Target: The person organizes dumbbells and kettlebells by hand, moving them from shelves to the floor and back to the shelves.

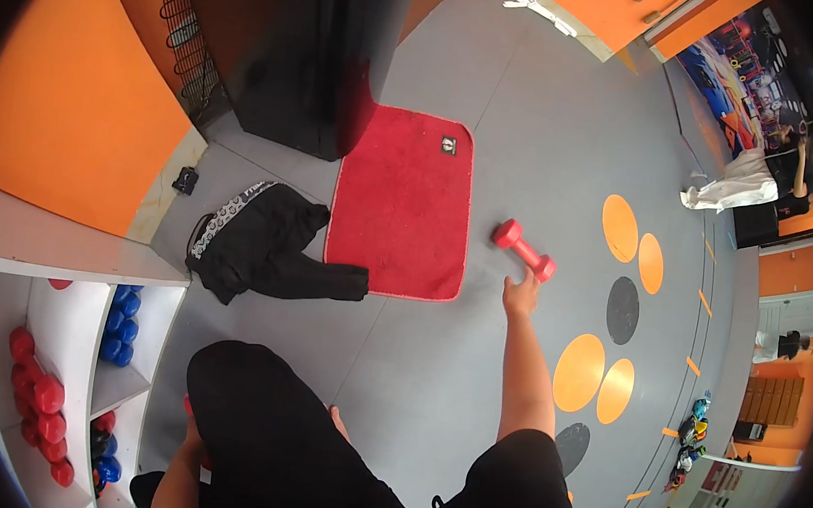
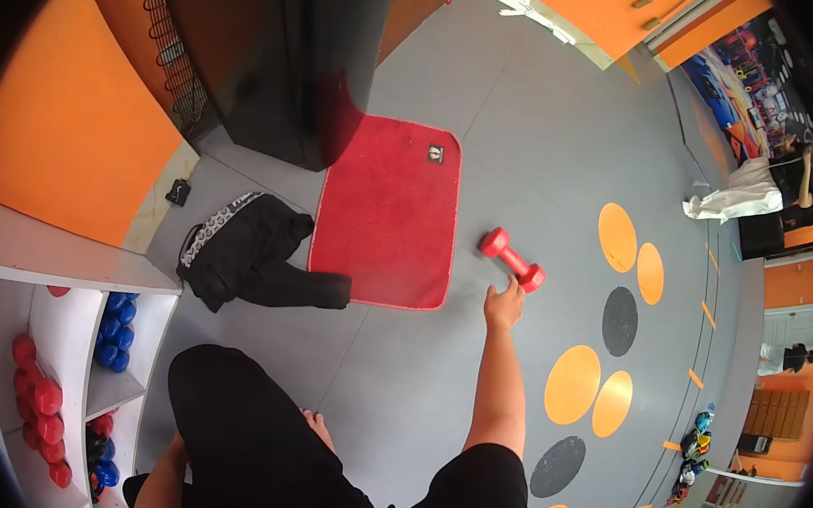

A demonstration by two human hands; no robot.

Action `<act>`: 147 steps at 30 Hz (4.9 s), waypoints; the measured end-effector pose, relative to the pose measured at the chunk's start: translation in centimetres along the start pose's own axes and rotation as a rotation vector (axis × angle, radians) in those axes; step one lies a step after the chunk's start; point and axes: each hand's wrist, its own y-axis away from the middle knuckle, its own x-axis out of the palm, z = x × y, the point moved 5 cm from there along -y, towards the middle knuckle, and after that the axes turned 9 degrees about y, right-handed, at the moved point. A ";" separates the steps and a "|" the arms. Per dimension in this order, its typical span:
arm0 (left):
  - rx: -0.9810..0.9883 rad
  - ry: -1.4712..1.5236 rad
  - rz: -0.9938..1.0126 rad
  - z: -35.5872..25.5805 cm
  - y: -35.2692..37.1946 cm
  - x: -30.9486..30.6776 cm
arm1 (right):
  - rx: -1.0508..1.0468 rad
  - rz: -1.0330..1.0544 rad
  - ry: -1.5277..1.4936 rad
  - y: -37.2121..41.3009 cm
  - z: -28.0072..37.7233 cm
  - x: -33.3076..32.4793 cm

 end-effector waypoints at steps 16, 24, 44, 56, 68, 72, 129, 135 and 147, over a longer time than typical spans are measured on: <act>0.126 -0.051 0.464 -6.7 -10.8 6.0 | -0.784 1.768 -0.746 43.6 26.1 9.8; 0.271 -0.521 0.830 -13.1 -3.0 23.6 | -0.598 1.568 -0.962 42.0 32.0 9.8; 0.301 -1.346 -0.512 -12.6 19.2 -17.0 | -0.228 0.235 0.037 -7.4 3.5 9.3; 0.414 -0.965 -0.387 -7.9 15.8 -13.4 | -0.178 0.267 0.597 -5.3 6.7 8.1; 1.248 -1.028 -0.937 -17.7 23.5 -4.9 | -1.971 0.465 -0.621 48.7 42.9 -14.1; 1.042 -1.053 -0.966 -12.3 18.8 -5.5 | -2.328 0.482 -0.652 66.7 48.4 -16.6; 1.359 0.296 -0.615 -7.8 27.5 -17.6 | -1.607 1.167 -0.918 90.4 51.0 -7.7; 1.311 0.519 -0.442 -8.3 24.7 -16.9 | -2.009 0.958 -0.503 88.5 41.1 -12.9; 0.718 1.596 0.235 -0.5 20.7 -16.1 | -2.636 0.884 0.029 92.5 37.3 -28.4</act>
